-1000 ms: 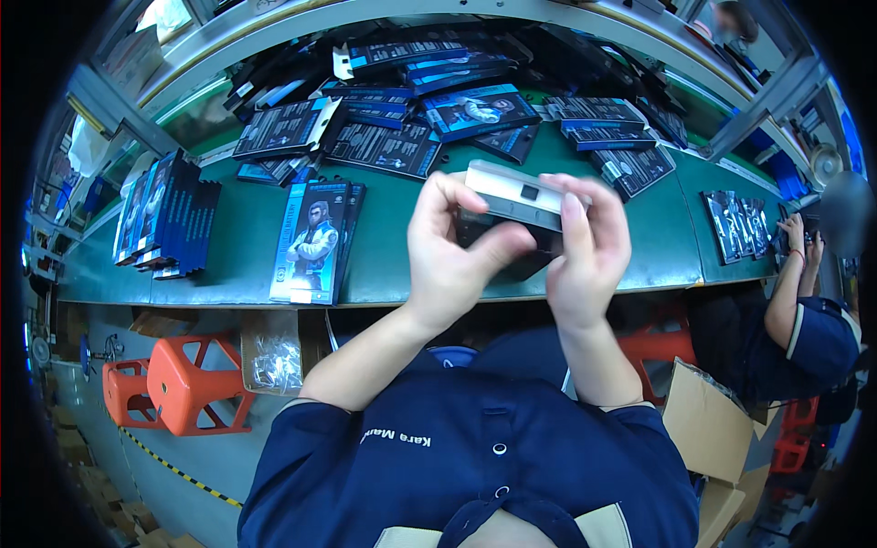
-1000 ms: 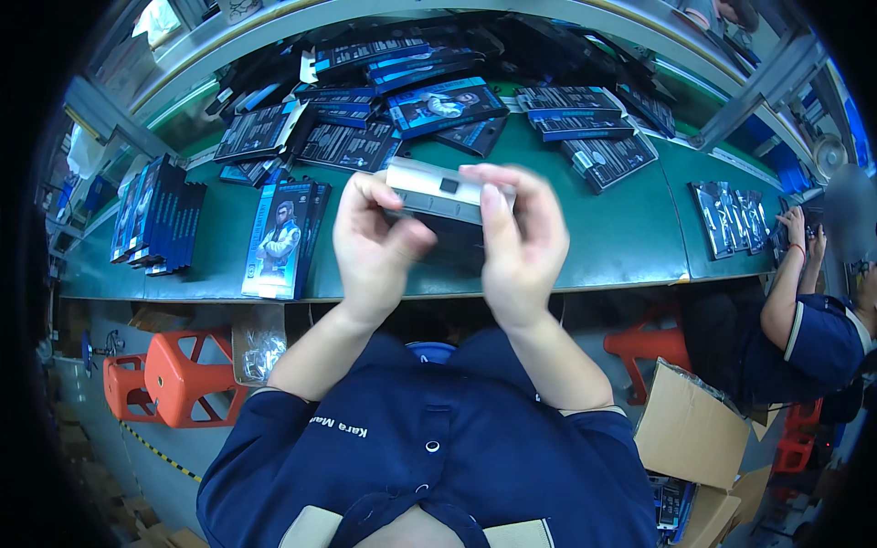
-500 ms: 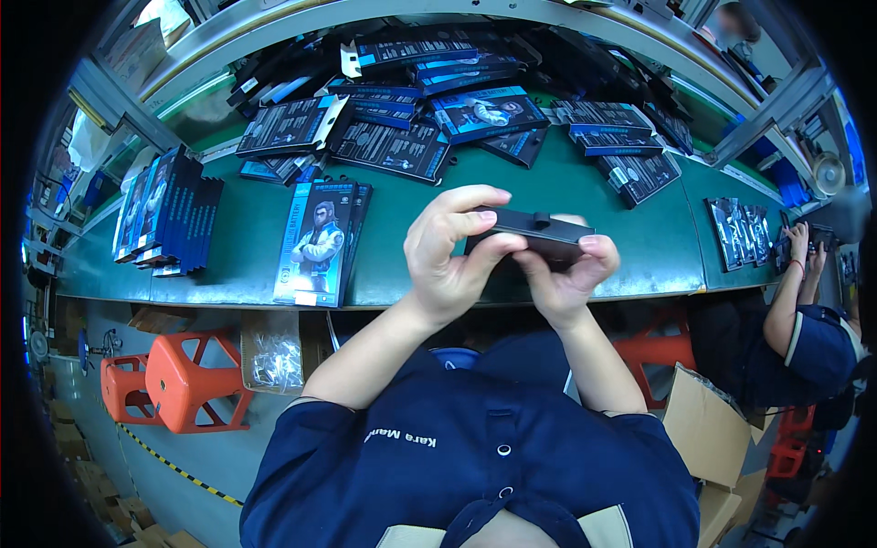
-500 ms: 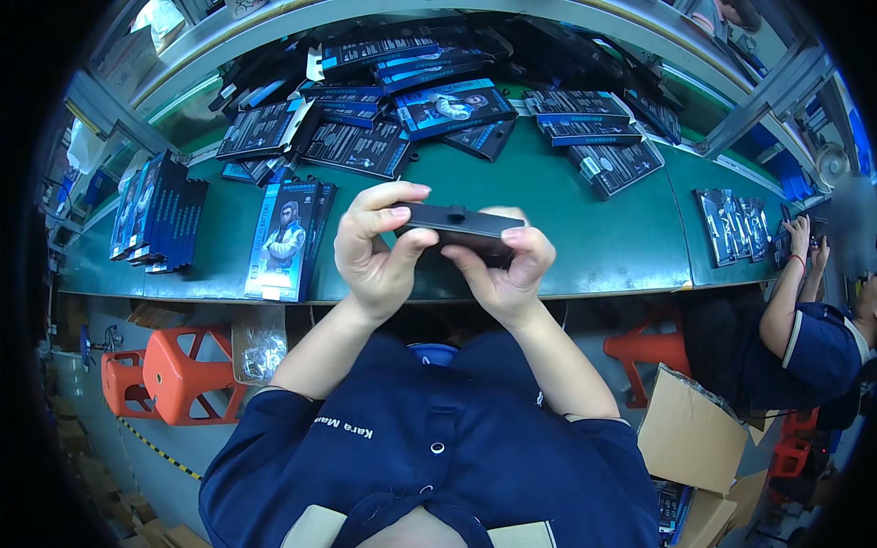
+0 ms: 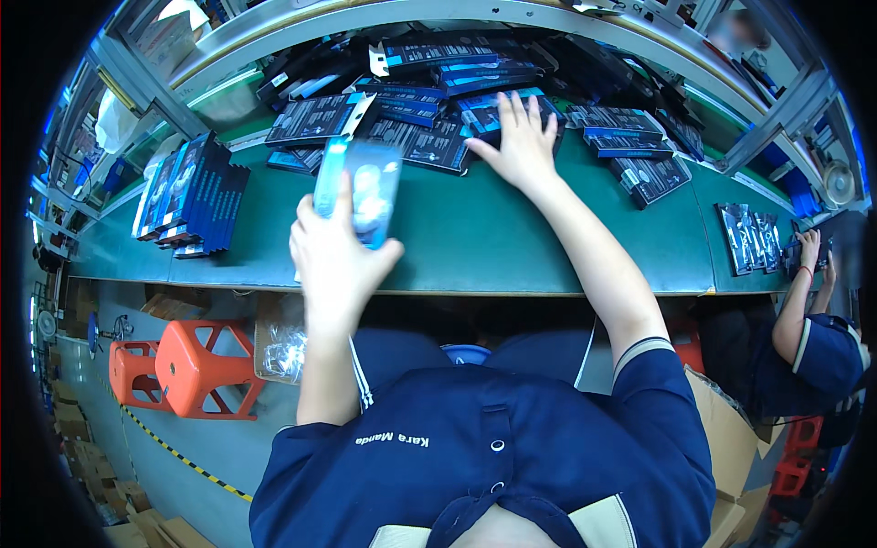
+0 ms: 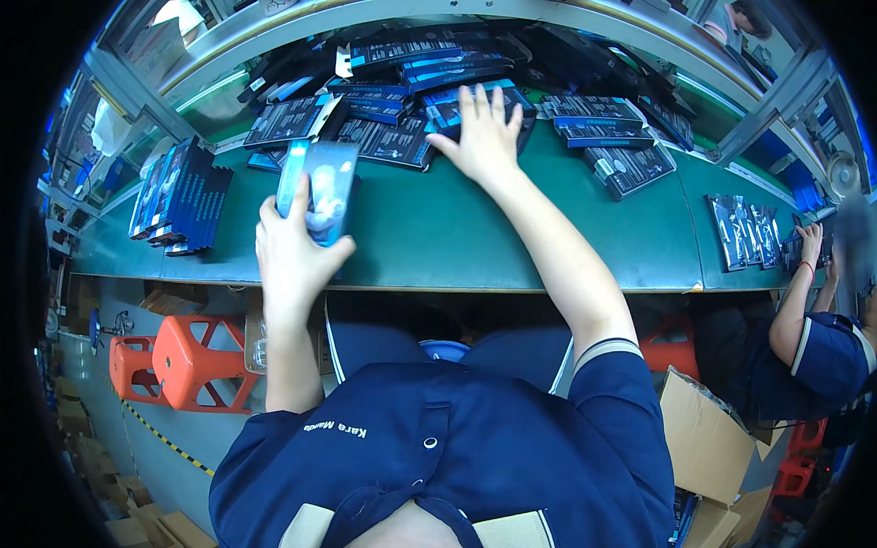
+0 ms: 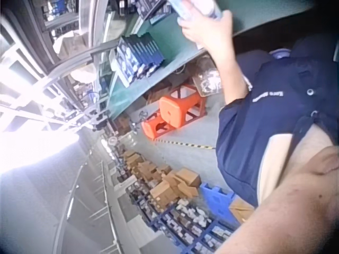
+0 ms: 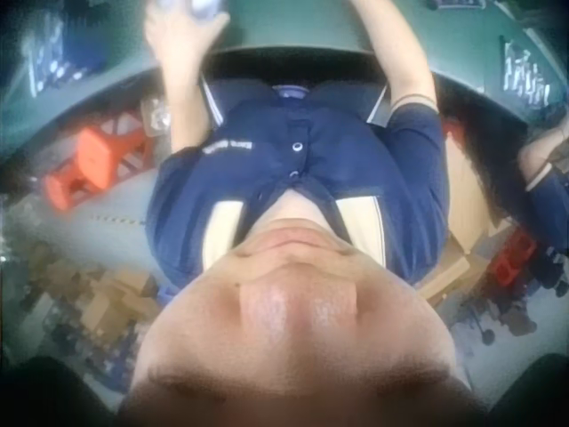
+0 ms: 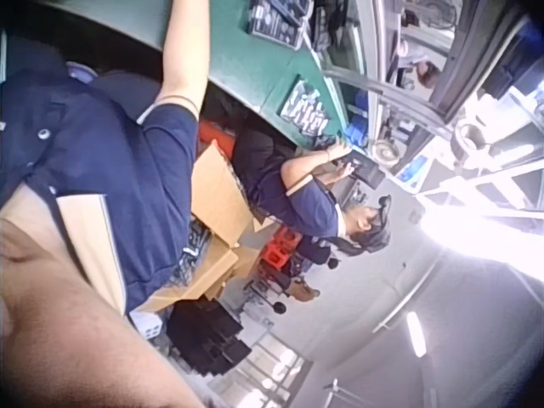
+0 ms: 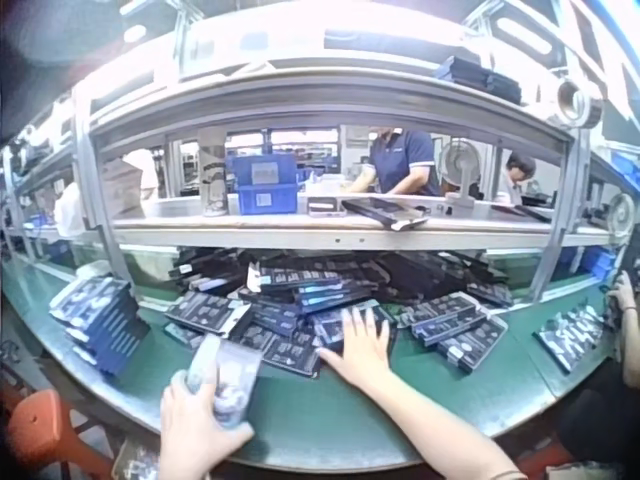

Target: Organizing and stacking small packaged electronic accessories on an assembly line.

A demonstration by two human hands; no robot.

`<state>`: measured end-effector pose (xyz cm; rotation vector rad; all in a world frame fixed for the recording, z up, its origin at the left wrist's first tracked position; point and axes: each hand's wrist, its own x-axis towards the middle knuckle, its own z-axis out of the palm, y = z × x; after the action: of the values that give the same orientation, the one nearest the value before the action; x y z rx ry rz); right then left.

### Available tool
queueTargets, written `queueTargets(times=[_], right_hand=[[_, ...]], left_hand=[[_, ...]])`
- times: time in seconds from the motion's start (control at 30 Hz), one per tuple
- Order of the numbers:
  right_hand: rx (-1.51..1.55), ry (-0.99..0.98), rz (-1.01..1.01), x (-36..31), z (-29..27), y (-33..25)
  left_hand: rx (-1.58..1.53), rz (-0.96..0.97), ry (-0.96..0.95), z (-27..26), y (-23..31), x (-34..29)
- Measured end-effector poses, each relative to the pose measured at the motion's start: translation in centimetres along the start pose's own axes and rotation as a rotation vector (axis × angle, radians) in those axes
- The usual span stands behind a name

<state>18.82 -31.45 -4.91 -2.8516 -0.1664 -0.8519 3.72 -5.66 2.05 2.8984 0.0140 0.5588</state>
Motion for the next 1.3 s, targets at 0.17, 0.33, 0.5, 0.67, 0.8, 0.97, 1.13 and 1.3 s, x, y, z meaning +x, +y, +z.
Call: queueTargets(times=[0.17, 0.33, 0.5, 0.67, 0.8, 0.97, 1.13, 1.3], right_hand=[[-0.009, -0.046, -0.171, -2.5, -2.6, 1.0], [0.276, 0.065, -0.562, -8.8, -8.2, 0.0], [0.009, 0.577, 0.042, -11.0, -11.8, 15.1], [-0.365, -0.104, 1.049, -19.9, -15.8, 34.0], [-0.453, 0.159, 0.917, -21.8, -16.2, 29.0], [-0.769, 0.636, 1.041, -26.6, -14.4, 29.6], [0.477, 0.282, 1.301, -24.1, -20.9, 20.3], [1.174, 0.357, 0.739, -18.1, -20.1, 10.2]], left_hand=[[0.215, -0.104, -0.213, 0.4, -2.6, 1.2], [-0.235, 0.460, 0.014, 4.8, 5.3, 0.3], [-0.323, 0.878, -0.268, 6.2, 7.9, -2.7], [-0.521, 1.072, -0.365, 2.7, 7.4, -2.4], [-0.622, 0.754, -0.369, 0.6, 6.4, 2.1], [-0.251, 0.900, -0.422, 3.6, 9.0, 0.8], [-0.336, 0.753, -0.397, 6.1, 11.9, -0.6], [-0.502, 0.706, -0.370, 4.4, 13.8, -0.7]])
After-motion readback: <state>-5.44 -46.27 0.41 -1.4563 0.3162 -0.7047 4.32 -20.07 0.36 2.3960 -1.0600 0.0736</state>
